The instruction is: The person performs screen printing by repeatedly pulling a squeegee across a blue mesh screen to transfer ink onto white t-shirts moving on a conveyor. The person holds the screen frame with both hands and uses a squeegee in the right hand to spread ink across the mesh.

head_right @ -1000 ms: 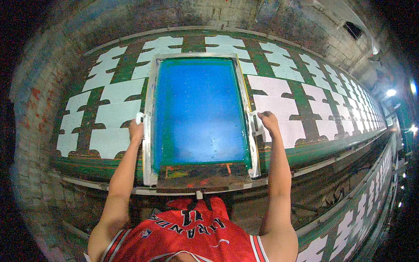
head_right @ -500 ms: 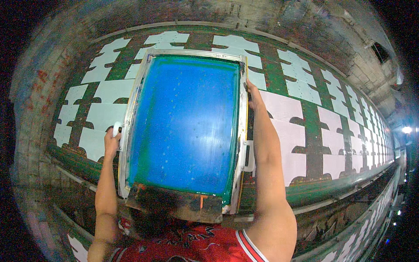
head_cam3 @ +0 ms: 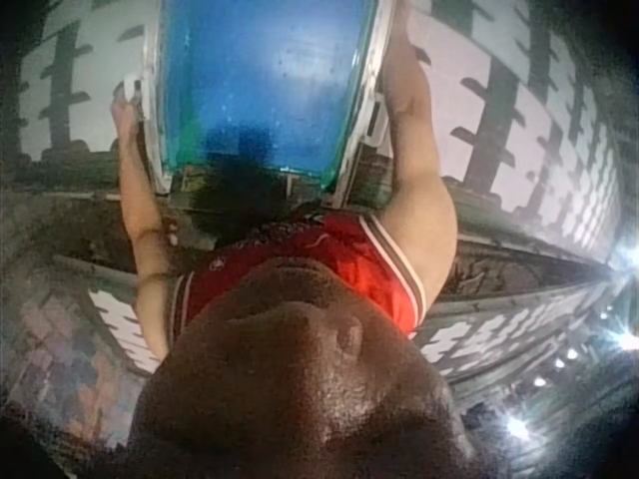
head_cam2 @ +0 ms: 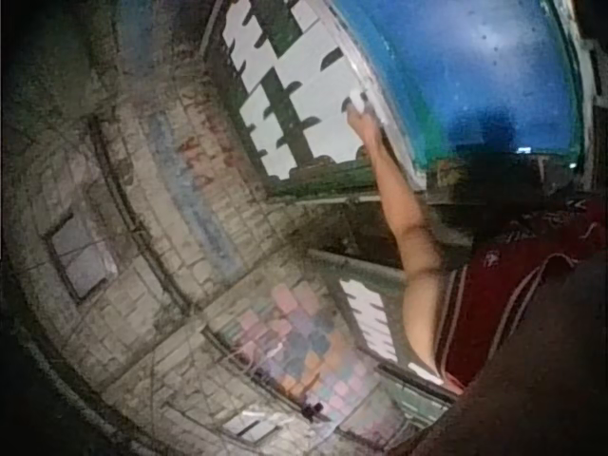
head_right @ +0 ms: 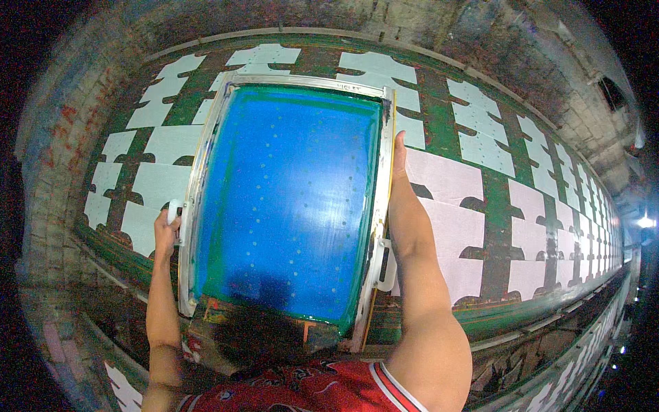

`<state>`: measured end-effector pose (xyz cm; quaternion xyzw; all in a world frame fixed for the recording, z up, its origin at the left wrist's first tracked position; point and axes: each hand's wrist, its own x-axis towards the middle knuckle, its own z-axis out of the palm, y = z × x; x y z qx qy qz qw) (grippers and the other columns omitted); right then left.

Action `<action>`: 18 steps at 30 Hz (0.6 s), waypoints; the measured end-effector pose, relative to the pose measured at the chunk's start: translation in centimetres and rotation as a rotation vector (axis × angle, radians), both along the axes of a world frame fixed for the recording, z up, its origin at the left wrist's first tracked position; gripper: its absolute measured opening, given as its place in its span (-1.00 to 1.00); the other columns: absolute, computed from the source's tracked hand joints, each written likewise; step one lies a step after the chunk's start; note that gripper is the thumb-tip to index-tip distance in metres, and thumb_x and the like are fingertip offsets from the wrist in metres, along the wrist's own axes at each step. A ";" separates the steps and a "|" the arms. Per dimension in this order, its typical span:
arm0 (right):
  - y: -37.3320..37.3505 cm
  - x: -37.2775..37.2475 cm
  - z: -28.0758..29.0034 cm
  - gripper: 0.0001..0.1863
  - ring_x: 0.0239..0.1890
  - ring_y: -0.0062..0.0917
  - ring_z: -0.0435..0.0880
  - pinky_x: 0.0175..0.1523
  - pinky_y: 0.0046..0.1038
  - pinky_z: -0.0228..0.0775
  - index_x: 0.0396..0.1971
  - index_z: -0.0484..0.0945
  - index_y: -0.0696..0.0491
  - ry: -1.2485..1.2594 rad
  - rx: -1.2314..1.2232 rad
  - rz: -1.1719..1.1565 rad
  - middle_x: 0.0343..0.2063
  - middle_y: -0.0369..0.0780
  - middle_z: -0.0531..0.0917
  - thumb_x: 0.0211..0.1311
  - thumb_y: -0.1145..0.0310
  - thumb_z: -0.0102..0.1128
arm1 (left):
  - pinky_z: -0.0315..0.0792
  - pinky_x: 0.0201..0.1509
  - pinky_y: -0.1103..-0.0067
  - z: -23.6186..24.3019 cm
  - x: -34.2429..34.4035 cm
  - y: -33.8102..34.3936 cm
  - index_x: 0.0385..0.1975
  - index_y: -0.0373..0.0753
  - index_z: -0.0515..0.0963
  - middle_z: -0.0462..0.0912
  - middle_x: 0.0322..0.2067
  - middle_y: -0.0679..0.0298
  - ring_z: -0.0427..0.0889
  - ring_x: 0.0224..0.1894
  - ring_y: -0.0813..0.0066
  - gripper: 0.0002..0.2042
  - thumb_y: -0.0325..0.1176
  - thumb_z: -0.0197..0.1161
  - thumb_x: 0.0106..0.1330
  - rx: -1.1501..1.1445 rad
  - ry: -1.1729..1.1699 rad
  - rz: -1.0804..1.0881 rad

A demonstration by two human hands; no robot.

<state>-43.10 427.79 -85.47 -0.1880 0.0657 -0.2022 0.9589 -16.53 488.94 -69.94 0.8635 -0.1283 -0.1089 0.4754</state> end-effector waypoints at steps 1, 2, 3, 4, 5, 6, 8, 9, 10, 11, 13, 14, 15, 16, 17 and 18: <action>0.0 0.1 0.1 -0.08 -0.22 -0.30 0.77 -0.11 -0.23 0.68 0.09 0.55 0.16 -0.006 -0.002 -0.010 -0.15 -0.06 0.74 0.28 -0.49 -0.09 | 0.40 -0.28 0.54 -0.1 0.1 0.0 -0.21 -0.35 0.53 0.56 -0.40 0.33 0.50 -0.38 0.56 -0.88 -0.58 0.23 0.28 -0.005 -0.010 -0.013; 0.1 0.2 0.1 -0.08 -0.22 -0.30 0.77 -0.12 -0.23 0.68 0.09 0.55 0.16 -0.015 -0.006 -0.017 -0.15 -0.06 0.74 0.28 -0.49 -0.09 | 0.41 -0.27 0.53 -0.2 0.6 0.1 -0.20 -0.35 0.53 0.57 -0.40 0.32 0.50 -0.38 0.55 -0.88 -0.59 0.23 0.28 0.020 -0.001 0.000; 0.1 0.3 0.2 -0.09 -0.22 -0.31 0.77 -0.12 -0.23 0.68 0.09 0.55 0.16 -0.020 -0.006 -0.022 -0.15 -0.07 0.74 0.28 -0.49 -0.09 | 0.40 -0.29 0.55 -0.3 0.6 0.2 -0.20 -0.33 0.52 0.56 -0.41 0.34 0.50 -0.39 0.57 -0.88 -0.58 0.22 0.30 -0.006 -0.015 -0.026; 0.2 0.4 0.3 -0.09 -0.22 -0.31 0.77 -0.12 -0.23 0.68 0.09 0.55 0.15 -0.026 -0.011 -0.033 -0.15 -0.07 0.74 0.28 -0.49 -0.09 | 0.39 -0.32 0.56 -0.4 0.8 0.3 -0.20 -0.32 0.52 0.55 -0.42 0.35 0.49 -0.41 0.59 -0.89 -0.57 0.22 0.32 -0.001 -0.009 -0.028; 0.3 0.5 0.4 -0.09 -0.23 -0.31 0.77 -0.12 -0.23 0.68 0.09 0.55 0.15 -0.030 -0.012 -0.040 -0.15 -0.07 0.74 0.28 -0.49 -0.09 | 0.38 -0.34 0.57 -0.4 0.8 0.4 -0.20 -0.30 0.51 0.54 -0.42 0.37 0.48 -0.42 0.60 -0.90 -0.56 0.21 0.33 0.020 0.014 -0.025; 0.3 0.6 0.4 -0.09 -0.23 -0.32 0.77 -0.12 -0.23 0.68 0.09 0.55 0.15 -0.024 -0.017 -0.046 -0.15 -0.07 0.74 0.29 -0.48 -0.09 | 0.38 -0.34 0.57 -0.5 0.9 0.5 -0.19 -0.30 0.51 0.55 -0.42 0.37 0.49 -0.42 0.60 -0.89 -0.56 0.21 0.34 0.034 -0.003 -0.028; 0.4 0.6 0.6 -0.10 -0.23 -0.32 0.77 -0.12 -0.23 0.68 0.09 0.55 0.15 -0.015 -0.030 -0.053 -0.15 -0.07 0.74 0.29 -0.48 -0.09 | 0.39 -0.33 0.57 -0.5 0.9 0.5 -0.18 -0.31 0.51 0.56 -0.41 0.36 0.49 -0.40 0.61 -0.89 -0.56 0.21 0.34 0.100 0.003 -0.007; 0.4 0.6 0.6 -0.10 -0.23 -0.33 0.77 -0.13 -0.23 0.68 0.09 0.55 0.14 0.000 -0.037 -0.051 -0.16 -0.08 0.74 0.29 -0.48 -0.09 | 0.39 -0.32 0.58 -0.5 0.9 0.4 -0.17 -0.31 0.52 0.56 -0.40 0.36 0.50 -0.40 0.61 -0.89 -0.56 0.21 0.34 0.056 -0.015 -0.020; 0.2 0.6 0.7 -0.10 -0.24 -0.33 0.77 -0.13 -0.23 0.69 0.09 0.55 0.14 0.018 -0.049 -0.049 -0.16 -0.08 0.74 0.29 -0.48 -0.09 | 0.40 -0.32 0.58 -0.6 0.8 0.3 -0.17 -0.31 0.52 0.57 -0.40 0.36 0.50 -0.39 0.61 -0.88 -0.56 0.21 0.34 0.023 -0.022 -0.018; 0.1 0.6 0.7 -0.10 -0.24 -0.33 0.77 -0.13 -0.23 0.69 0.09 0.55 0.14 0.049 -0.066 -0.041 -0.16 -0.08 0.74 0.29 -0.48 -0.09 | 0.40 -0.32 0.58 -0.6 0.7 0.2 -0.17 -0.31 0.52 0.57 -0.40 0.36 0.50 -0.39 0.60 -0.88 -0.56 0.21 0.34 -0.008 -0.029 -0.016; -0.6 0.5 1.0 -0.16 -0.26 -0.38 0.76 -0.17 -0.27 0.69 0.09 0.56 0.11 0.159 -0.113 0.006 -0.17 -0.11 0.74 0.33 -0.44 -0.09 | 0.40 -0.31 0.59 -0.5 0.6 0.1 -0.17 -0.31 0.53 0.57 -0.39 0.37 0.50 -0.39 0.61 -0.88 -0.54 0.22 0.34 -0.017 -0.028 -0.020; -1.1 0.3 1.2 -0.18 -0.28 -0.40 0.76 -0.19 -0.29 0.69 0.09 0.56 0.10 0.279 -0.130 0.000 -0.17 -0.13 0.74 0.35 -0.42 -0.09 | 0.40 -0.31 0.59 -0.4 0.5 0.0 -0.17 -0.31 0.53 0.57 -0.39 0.37 0.49 -0.39 0.61 -0.88 -0.54 0.23 0.34 -0.004 -0.004 -0.004; -1.6 0.1 1.5 -0.24 -0.29 -0.41 0.76 -0.21 -0.31 0.69 0.10 0.56 0.11 0.335 -0.156 -0.003 -0.19 -0.13 0.74 0.37 -0.34 -0.02 | 0.41 -0.26 0.57 -0.2 0.5 0.0 -0.16 -0.33 0.54 0.58 -0.37 0.33 0.51 -0.36 0.57 -0.87 -0.56 0.22 0.32 -0.030 -0.004 -0.018; -2.2 -0.2 1.8 -0.30 -0.31 -0.42 0.76 -0.23 -0.33 0.69 0.11 0.56 0.13 0.457 -0.174 -0.035 -0.20 -0.14 0.74 0.40 -0.26 0.04 | 0.43 -0.22 0.54 -0.1 0.5 0.1 -0.15 -0.35 0.54 0.60 -0.34 0.30 0.53 -0.33 0.54 -0.86 -0.59 0.21 0.31 -0.038 0.019 -0.013; -2.6 -0.6 2.1 -0.36 -0.32 -0.43 0.76 -0.25 -0.35 0.69 0.11 0.56 0.15 0.556 -0.182 -0.060 -0.22 -0.15 0.74 0.42 -0.17 0.11 | 0.45 -0.17 0.52 0.0 0.5 0.1 -0.15 -0.37 0.54 0.61 -0.32 0.27 0.55 -0.29 0.51 -0.84 -0.61 0.21 0.30 -0.042 0.041 -0.010; -2.8 -1.5 2.5 -0.43 -0.33 -0.43 0.75 -0.25 -0.37 0.68 0.11 0.56 0.17 0.682 -0.312 -0.184 -0.22 -0.15 0.73 0.42 -0.05 0.15 | 0.44 -0.18 0.52 -0.1 0.6 0.1 -0.16 -0.37 0.54 0.61 -0.33 0.27 0.55 -0.30 0.52 -0.84 -0.60 0.22 0.29 -0.009 0.017 -0.021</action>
